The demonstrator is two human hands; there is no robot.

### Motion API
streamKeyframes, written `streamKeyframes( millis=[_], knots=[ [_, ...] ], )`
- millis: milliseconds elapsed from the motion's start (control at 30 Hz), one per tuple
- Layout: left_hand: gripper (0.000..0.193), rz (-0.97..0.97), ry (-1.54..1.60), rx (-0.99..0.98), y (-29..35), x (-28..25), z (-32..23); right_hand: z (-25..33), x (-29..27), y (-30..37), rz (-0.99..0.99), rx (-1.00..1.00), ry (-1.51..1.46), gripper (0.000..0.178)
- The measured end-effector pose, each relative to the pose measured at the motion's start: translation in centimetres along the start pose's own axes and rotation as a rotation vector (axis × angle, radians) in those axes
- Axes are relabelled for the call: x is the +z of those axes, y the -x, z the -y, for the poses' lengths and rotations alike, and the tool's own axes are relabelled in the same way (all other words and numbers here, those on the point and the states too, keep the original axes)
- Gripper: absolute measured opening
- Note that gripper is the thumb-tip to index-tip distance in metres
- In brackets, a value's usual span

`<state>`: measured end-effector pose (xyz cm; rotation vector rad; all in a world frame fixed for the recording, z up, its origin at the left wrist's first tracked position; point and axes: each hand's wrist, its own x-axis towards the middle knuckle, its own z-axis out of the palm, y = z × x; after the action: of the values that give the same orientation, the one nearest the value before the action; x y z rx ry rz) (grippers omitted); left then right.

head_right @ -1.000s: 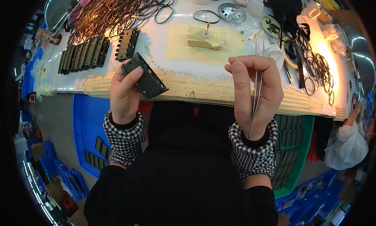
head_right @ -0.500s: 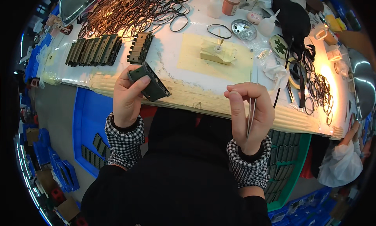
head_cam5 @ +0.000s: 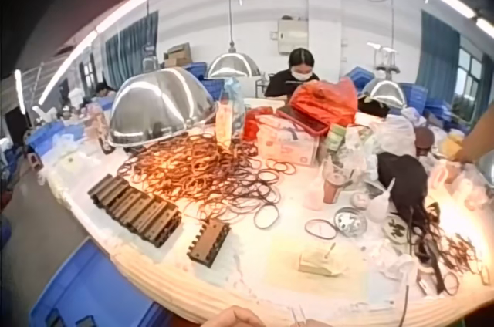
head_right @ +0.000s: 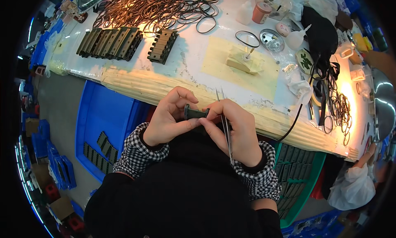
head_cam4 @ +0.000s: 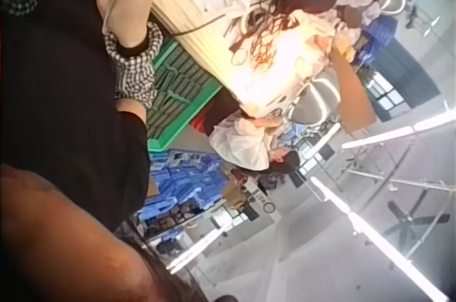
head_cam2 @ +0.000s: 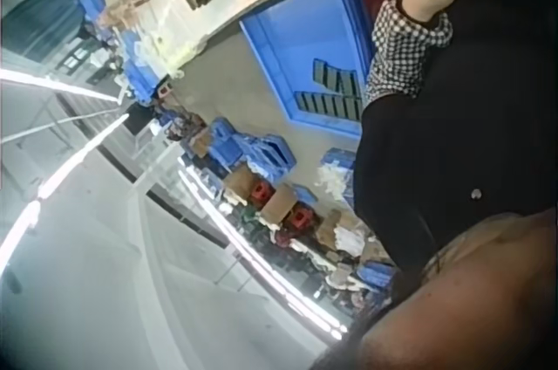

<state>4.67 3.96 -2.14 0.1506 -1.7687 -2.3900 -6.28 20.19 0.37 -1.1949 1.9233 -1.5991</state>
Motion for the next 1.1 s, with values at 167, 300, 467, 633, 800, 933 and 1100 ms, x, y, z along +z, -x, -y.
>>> streamKeyframes(
  millis=[167, 300, 467, 633, 800, 933, 1100],
  knots=[
    [0.045, 0.04, -0.244, 0.097, -0.8, -0.9, -0.6, 0.0, -0.4, -0.9, -0.039, -0.024, 0.022, 0.016],
    [0.039, -0.302, -0.334, 0.337, -1.8, -3.7, -0.5, -0.4, -1.4, -1.9, -0.208, -0.031, -0.08, 0.017],
    [0.021, -0.464, -0.357, 0.37, -1.9, -5.9, -1.8, -0.7, -1.9, -3.6, -0.195, -0.142, 0.034, 0.019],
    [0.036, -0.331, -0.647, 0.506, -2.0, -2.5, -2.2, -0.5, -1.0, -5.1, -0.171, -0.252, 0.114, 0.019],
    [0.037, -0.384, -0.591, 0.543, -2.7, -1.0, -1.0, 0.2, -0.3, -5.1, -0.196, -0.314, 0.2, 0.02],
    [0.034, -0.435, -0.404, 0.51, -2.4, 0.5, 0.0, 0.3, -0.1, -4.6, -0.22, -0.365, 0.195, 0.021],
    [0.03, -0.409, -0.18, 0.435, -1.7, 0.8, 0.3, 0.3, 0.2, -4.0, -0.198, -0.362, 0.158, 0.022]
  ],
)
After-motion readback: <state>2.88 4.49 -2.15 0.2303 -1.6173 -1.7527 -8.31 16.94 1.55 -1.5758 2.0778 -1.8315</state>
